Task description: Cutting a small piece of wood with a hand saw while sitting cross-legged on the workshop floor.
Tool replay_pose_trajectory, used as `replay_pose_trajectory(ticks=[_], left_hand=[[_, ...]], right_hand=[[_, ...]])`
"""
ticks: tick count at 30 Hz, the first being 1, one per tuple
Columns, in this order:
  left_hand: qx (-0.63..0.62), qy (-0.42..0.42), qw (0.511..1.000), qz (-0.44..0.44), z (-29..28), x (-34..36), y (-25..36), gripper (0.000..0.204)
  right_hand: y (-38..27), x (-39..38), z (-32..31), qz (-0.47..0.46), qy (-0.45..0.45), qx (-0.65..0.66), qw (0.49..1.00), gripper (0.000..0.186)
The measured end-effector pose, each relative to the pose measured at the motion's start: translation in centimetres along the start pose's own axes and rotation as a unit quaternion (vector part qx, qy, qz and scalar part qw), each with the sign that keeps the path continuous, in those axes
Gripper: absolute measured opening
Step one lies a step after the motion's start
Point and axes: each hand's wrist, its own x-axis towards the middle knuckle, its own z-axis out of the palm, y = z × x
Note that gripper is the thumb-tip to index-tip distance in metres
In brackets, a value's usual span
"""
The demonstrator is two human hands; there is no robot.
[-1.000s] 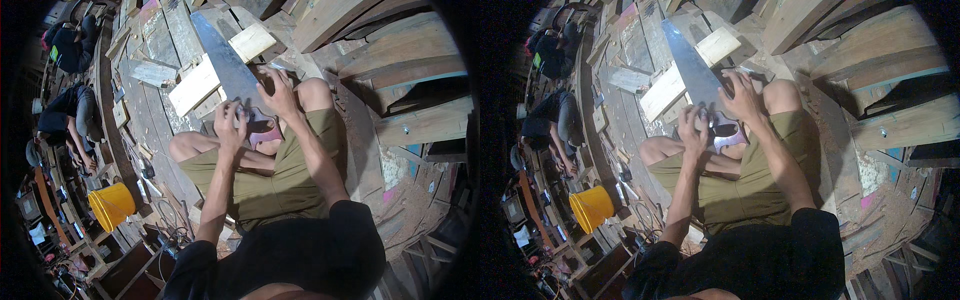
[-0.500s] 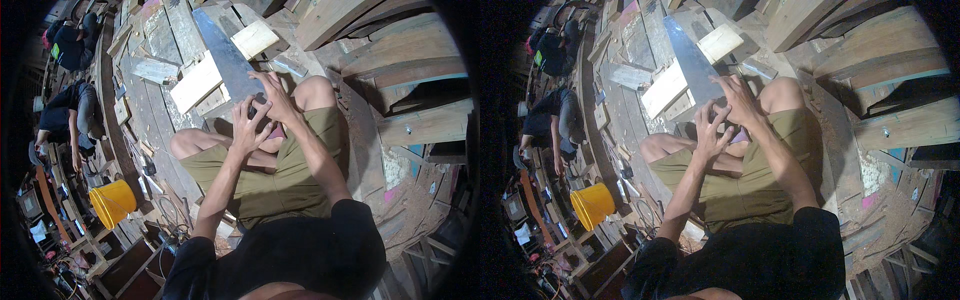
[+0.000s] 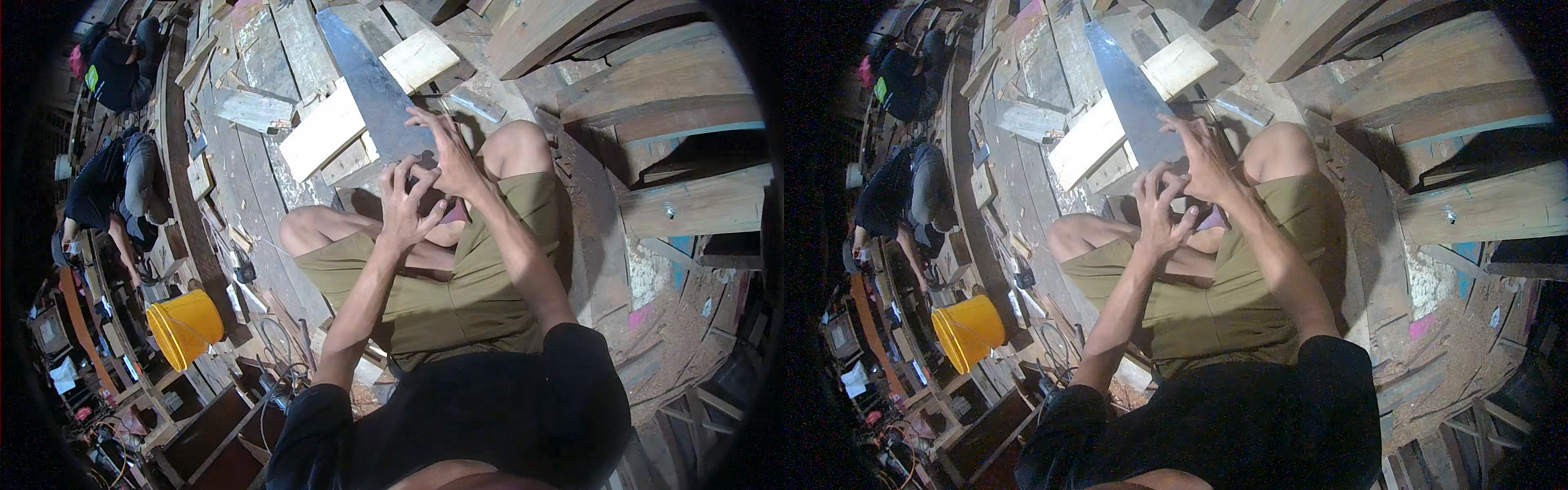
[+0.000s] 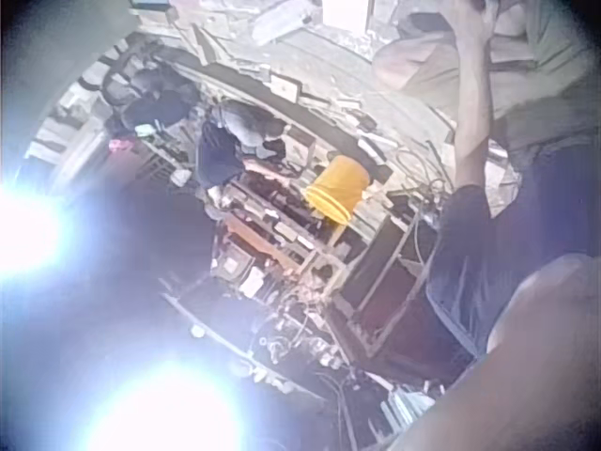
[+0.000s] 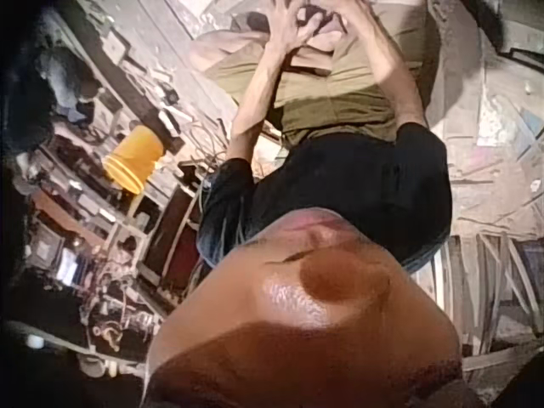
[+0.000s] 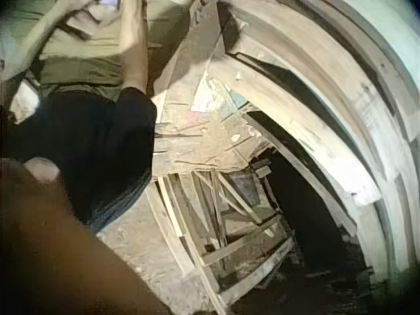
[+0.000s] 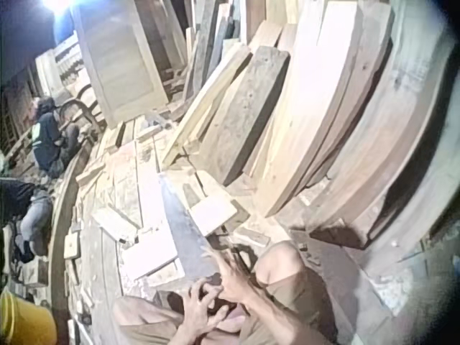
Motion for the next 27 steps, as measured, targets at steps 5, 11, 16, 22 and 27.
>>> replay_pose_trajectory(ticks=[5, 11, 16, 22, 27], left_hand=[[0.007, -0.023, 1.000, -0.011, -0.11, -0.10, 0.08, 0.053], [0.016, -0.039, 0.999, -0.010, -0.26, -0.04, 0.28, 0.055], [0.036, -0.032, 0.999, 0.011, -0.24, 0.17, 0.26, 0.055], [0.033, -0.039, 0.999, -0.005, -0.27, 0.21, 0.52, 0.057], [0.022, -0.027, 0.999, 0.008, -0.01, 0.12, 0.26, 0.052]], right_hand=[[0.08, 0.02, 0.04, 0.007, -0.005, 0.008, 1.000, 0.089], [0.35, -0.09, 0.13, 0.037, -0.023, -0.008, 0.999, 0.090], [0.35, -0.08, 0.06, 0.027, -0.022, -0.005, 0.999, 0.090], [-0.04, -0.03, -0.19, 0.019, -0.026, -0.053, 0.998, 0.090], [0.01, -0.08, -0.10, 0.018, -0.025, -0.040, 0.999, 0.090]])
